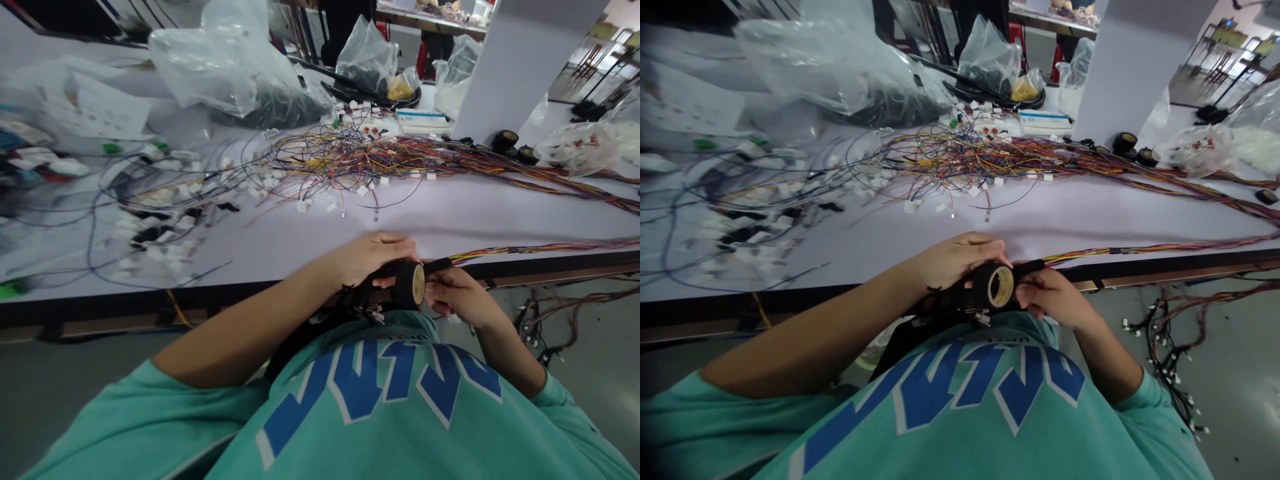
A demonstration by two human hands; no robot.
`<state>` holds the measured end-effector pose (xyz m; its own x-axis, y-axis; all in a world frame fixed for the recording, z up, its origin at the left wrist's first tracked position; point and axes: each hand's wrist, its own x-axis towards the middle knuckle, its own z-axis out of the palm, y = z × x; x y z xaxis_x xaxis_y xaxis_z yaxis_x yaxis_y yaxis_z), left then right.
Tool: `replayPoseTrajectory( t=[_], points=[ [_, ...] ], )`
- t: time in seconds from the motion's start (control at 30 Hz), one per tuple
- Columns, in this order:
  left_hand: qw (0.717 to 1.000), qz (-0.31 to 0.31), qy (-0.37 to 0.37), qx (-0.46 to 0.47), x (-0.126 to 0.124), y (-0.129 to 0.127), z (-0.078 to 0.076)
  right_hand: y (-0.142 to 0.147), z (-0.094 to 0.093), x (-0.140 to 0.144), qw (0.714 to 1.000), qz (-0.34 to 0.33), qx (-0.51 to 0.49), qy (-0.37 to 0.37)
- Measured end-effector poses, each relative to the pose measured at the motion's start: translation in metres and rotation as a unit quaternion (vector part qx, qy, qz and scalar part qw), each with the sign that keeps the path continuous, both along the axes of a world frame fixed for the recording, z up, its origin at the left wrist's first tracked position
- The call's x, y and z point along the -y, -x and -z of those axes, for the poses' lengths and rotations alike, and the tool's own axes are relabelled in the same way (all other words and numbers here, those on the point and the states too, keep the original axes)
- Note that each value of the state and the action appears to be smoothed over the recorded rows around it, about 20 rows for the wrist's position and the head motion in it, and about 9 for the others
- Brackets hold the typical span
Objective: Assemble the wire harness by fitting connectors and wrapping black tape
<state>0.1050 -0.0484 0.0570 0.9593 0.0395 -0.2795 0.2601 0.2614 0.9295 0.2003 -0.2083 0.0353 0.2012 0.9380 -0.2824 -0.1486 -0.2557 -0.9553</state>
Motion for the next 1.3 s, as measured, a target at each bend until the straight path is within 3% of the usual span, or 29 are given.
replayPoseTrajectory(
  t=[0.17,0.23,0.37,0.47,0.53,0.7,0.8,0.87,1.03,1.17,1.3],
  points=[
    [0.992,0.060,-0.096,-0.062,0.004,-0.005,-0.009,0.000,-0.003,0.002,0.999,-0.003,0.047,0.025],
    [0.976,0.100,-0.177,-0.079,0.005,-0.005,-0.016,-0.002,-0.007,0.003,0.997,-0.021,0.065,0.046],
    [0.891,0.169,-0.421,-0.037,0.010,-0.003,-0.031,-0.005,-0.014,0.004,0.994,-0.058,0.061,0.064],
    [0.838,0.180,-0.515,0.004,0.014,-0.003,-0.036,-0.004,-0.015,0.003,0.996,-0.056,0.053,0.054],
    [0.847,0.167,-0.505,-0.003,0.014,-0.002,-0.034,-0.001,-0.013,0.002,0.994,-0.035,0.094,0.042],
    [0.931,0.144,-0.326,-0.078,0.007,0.000,-0.027,0.004,-0.006,0.000,0.983,0.003,0.180,0.016],
    [0.932,0.128,-0.330,-0.073,0.008,0.002,-0.025,0.005,-0.008,0.000,0.983,0.006,0.180,0.013],
    [0.900,0.123,-0.417,-0.027,0.012,0.004,-0.024,0.005,-0.009,0.001,0.987,0.003,0.160,0.016],
    [0.771,0.135,-0.622,0.032,0.024,0.012,-0.020,0.007,-0.012,0.000,0.999,0.022,0.014,0.041],
    [0.724,0.126,-0.678,0.022,0.031,0.016,-0.014,0.016,-0.013,-0.001,0.994,0.055,-0.087,0.032],
    [0.687,0.061,-0.724,-0.003,0.034,0.010,-0.004,0.030,-0.011,-0.009,0.987,0.134,-0.083,-0.016]
  ],
)
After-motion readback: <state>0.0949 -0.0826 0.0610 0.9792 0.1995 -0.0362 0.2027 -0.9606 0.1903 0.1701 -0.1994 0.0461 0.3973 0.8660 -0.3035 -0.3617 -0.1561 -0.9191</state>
